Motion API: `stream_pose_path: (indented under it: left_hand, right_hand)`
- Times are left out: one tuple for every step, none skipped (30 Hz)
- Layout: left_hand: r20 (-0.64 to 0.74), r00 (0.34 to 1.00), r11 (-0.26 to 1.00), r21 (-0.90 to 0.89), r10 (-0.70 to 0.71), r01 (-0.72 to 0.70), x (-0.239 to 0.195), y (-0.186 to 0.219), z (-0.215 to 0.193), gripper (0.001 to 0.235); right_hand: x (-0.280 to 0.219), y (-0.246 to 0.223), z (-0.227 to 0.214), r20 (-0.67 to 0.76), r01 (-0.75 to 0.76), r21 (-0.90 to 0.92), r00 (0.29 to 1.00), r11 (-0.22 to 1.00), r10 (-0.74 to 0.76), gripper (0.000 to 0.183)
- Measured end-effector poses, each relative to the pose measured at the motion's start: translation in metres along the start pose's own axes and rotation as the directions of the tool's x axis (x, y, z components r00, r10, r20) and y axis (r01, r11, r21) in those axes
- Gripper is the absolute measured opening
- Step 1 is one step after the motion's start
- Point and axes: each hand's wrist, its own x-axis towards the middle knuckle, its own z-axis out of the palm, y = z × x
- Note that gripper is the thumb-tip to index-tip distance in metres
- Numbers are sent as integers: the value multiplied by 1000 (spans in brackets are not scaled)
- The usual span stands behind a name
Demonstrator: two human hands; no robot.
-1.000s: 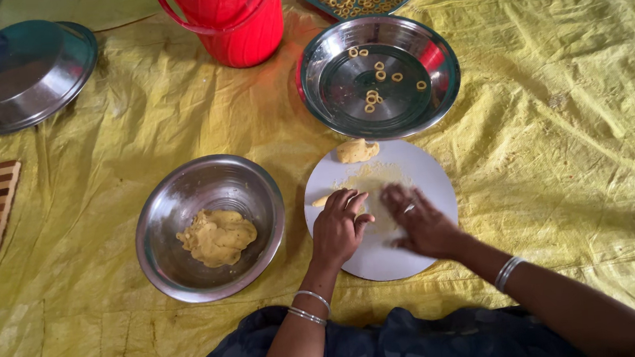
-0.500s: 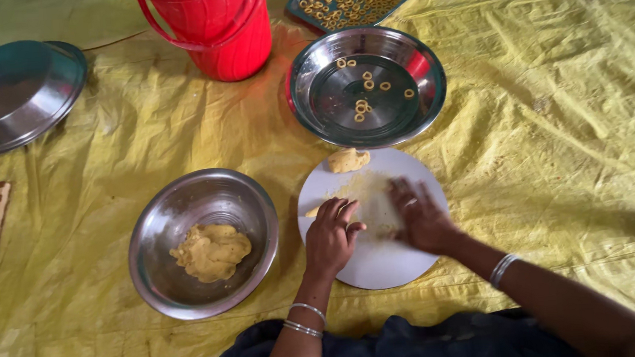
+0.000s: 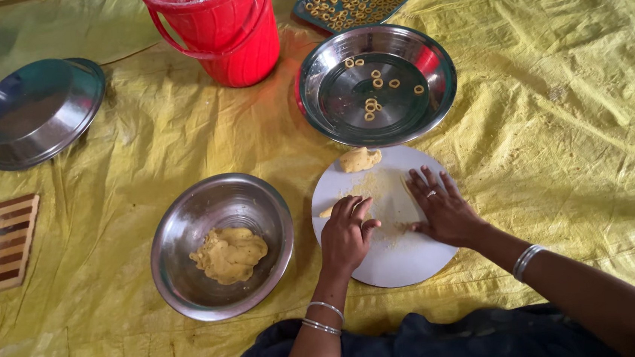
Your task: The person rolls small pieces of dough into thin ropes on a white plate, then joins the ends to form rings. The finished rings are placed into a metal bowl containing water. The process is repeated with multiple pieces of dough.
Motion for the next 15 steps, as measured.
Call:
stream_pose_path:
  left_hand:
    - [7,1000,1000,-2,-2,2,1,-2,-1,49]
    - [12,1000,1000,-4,-5,6,2,-2,-1,49]
    - [-1,1000,1000,-1,9,-9,3,-3,-1,49]
    - [-11,1000,1000,1,20,-20,2,-3,-1,50]
    - [-20,999,1000,3,31,-31,2,-1,1,50]
    - [-19,1000,1000,3,25,-25,2,-1,0,51]
    - [-18,1000,1000,4,19,-19,3,-1,0,51]
    - [-16,1000,1000,10,11,-11,2,-1,-1,52]
    - [-33,999,1000,9,22,-21,2,-2,-3,51]
    - [-51,998,1000,6,26,-26,1,-2,-3,51]
    - [-69,997,1000,2,31,-31,-1,-1,-5,50]
    - [-71,997,1000,1,27,-27,0,-1,-6,50]
    - [-72,997,1000,0,24,-24,2,-1,-7,49]
    - [-70,997,1000,-3,24,-25,3,0,-7,48]
    - [-64,998,1000,-12,12,-13,5,1,-7,49]
  right_hand:
    - [2,-3,-3,-54,33,30,998,999,-31,106]
    - [2,-7,-5,-108,69,57,992,996,-63,108]
    - [4,-12,-7,72,72,52,995,996,-76,105]
    - [3,-20,-6,254,75,50,963,996,-85,103]
    - [2,-24,-7,427,78,47,900,996,-91,100]
    - [2,-29,-6,347,96,107,929,990,-128,95]
    - [3,-31,-6,262,119,164,952,979,-159,90]
    - [5,-32,-6,170,149,221,967,964,-189,86]
    - [5,-33,-6,95,86,195,990,977,-106,87]
    - [4,-31,-7,23,23,172,999,985,-27,89]
    - [2,-30,-8,-51,-43,154,997,987,51,90]
    - [0,-26,-10,75,-67,91,995,994,60,93]
    - [-2,-24,-12,200,-84,26,977,996,77,96]
    - [-7,-24,-14,320,-99,-42,941,994,107,99]
    - [-11,-24,-16,290,-78,23,954,997,68,97]
